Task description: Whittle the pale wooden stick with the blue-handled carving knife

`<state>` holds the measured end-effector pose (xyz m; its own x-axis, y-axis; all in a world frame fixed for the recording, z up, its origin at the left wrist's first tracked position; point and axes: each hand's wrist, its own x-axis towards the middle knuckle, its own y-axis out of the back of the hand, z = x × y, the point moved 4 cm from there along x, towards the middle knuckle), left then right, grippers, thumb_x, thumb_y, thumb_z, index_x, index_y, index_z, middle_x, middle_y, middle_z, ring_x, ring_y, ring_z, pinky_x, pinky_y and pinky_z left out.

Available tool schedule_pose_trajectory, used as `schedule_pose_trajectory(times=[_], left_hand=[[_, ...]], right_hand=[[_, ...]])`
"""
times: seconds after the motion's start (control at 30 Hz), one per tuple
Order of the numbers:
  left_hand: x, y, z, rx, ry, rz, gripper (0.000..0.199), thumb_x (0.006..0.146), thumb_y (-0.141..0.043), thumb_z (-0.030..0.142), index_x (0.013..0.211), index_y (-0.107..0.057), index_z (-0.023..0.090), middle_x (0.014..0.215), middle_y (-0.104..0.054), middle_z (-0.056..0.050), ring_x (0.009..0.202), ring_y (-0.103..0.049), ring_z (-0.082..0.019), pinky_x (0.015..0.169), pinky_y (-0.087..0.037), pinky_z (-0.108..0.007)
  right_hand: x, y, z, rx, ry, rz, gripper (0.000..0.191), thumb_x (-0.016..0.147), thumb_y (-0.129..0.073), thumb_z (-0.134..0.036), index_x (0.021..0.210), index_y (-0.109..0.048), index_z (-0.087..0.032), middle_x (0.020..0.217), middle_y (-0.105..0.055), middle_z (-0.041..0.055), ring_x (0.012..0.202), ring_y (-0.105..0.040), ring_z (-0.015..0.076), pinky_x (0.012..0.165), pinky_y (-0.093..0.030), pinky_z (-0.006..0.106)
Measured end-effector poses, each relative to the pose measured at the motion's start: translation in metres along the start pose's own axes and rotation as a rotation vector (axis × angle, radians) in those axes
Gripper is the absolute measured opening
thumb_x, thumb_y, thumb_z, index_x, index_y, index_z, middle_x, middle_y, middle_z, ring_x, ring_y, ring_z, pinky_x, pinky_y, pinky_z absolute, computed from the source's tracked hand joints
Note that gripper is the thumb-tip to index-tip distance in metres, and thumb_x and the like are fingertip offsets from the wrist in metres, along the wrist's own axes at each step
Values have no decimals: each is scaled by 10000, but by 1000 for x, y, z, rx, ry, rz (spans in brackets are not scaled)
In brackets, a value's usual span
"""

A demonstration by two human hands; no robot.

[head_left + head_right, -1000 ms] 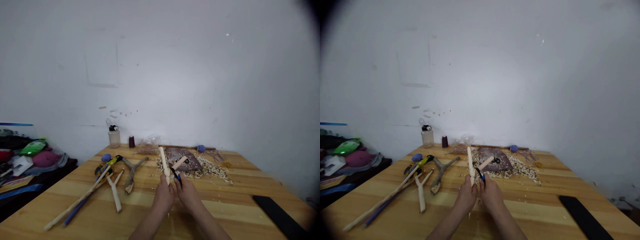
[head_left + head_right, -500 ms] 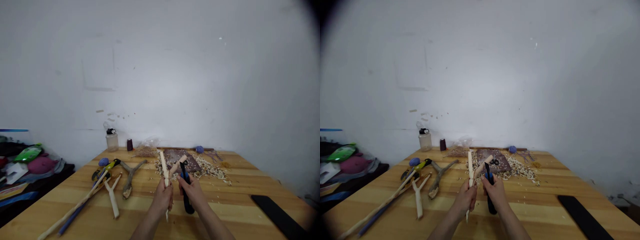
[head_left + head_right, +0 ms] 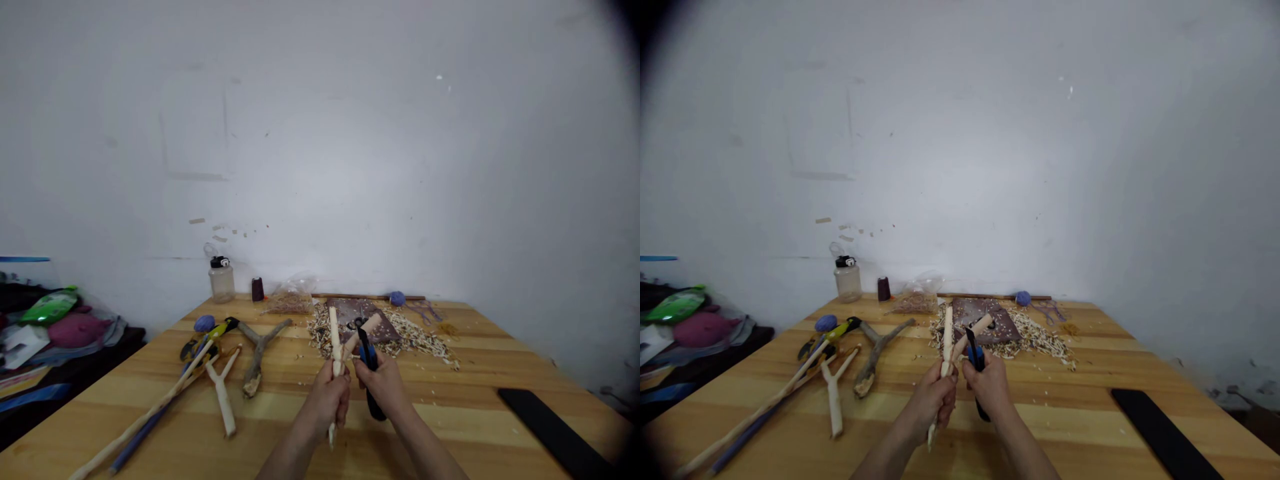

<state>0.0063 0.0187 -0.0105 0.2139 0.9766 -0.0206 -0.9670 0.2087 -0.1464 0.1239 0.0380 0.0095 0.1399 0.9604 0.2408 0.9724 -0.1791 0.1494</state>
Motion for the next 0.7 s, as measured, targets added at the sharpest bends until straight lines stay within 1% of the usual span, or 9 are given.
schedule_pose_trajectory(times=[0.07,0.13,0.2,0.27,0.37,0.43,0.5,0.6,0.7], left_hand=[[-1,-1,1,-45,27,-20,186,696,-486,357,755,-373,221,425,-377,119,255,-261,-41,270,-187,-144],[-1,-1,2,-45,21,-22,213,696,-499,381,744,-371,218,421,-370,120,251,-264,-37,265,-186,-140],[-1,-1,2,-3,-7,-13,227,714,-497,402,747,-372,216,407,-350,125,245,-268,-39,258,-189,-139],[0,0,1,66,-35,7,239,740,-486,425,777,-382,213,407,-334,129,244,-276,-42,251,-204,-139],[0,2,1,142,-108,34,294,792,-427,482,889,-411,205,413,-343,127,256,-285,-50,250,-236,-139],[1,4,3,147,-155,52,342,809,-387,520,931,-417,202,420,-356,122,261,-286,-52,248,-244,-140],[2,7,4,134,-173,80,364,808,-380,543,923,-418,200,433,-361,120,264,-291,-50,246,-247,-140],[3,11,5,128,-185,131,375,798,-395,556,903,-418,197,433,-353,121,268,-299,-47,255,-262,-140],[4,14,6,124,-197,166,369,794,-405,555,881,-421,197,429,-353,121,273,-302,-49,264,-272,-145]], right_hand=[[0,0,1,10,7,-10,245,638,-576,-416,587,-475,-199,400,-449,-55,361,-401,92,365,-311,204],[0,-1,3,23,14,-9,267,660,-563,-431,570,-454,-204,404,-444,-53,365,-400,92,368,-310,205],[1,0,6,5,24,10,259,660,-559,-412,558,-435,-210,404,-436,-54,368,-399,95,372,-310,208],[2,1,8,-49,51,29,210,656,-554,-372,579,-448,-208,418,-439,-56,382,-408,100,386,-320,211],[3,2,7,-145,154,22,173,711,-514,-362,698,-513,-190,490,-482,-42,443,-449,116,448,-358,220],[1,2,5,-214,226,0,227,773,-464,-394,795,-540,-181,554,-526,-22,494,-483,128,492,-370,225],[-1,2,2,-311,274,-17,268,812,-422,-419,841,-548,-184,615,-570,1,551,-515,142,526,-368,228],[-6,2,-2,-455,297,-43,290,842,-377,-415,891,-554,-190,702,-617,32,613,-543,159,543,-351,230],[-9,-1,-4,-537,293,-83,315,863,-328,-403,967,-538,-193,714,-624,37,612,-554,163,552,-343,232]])
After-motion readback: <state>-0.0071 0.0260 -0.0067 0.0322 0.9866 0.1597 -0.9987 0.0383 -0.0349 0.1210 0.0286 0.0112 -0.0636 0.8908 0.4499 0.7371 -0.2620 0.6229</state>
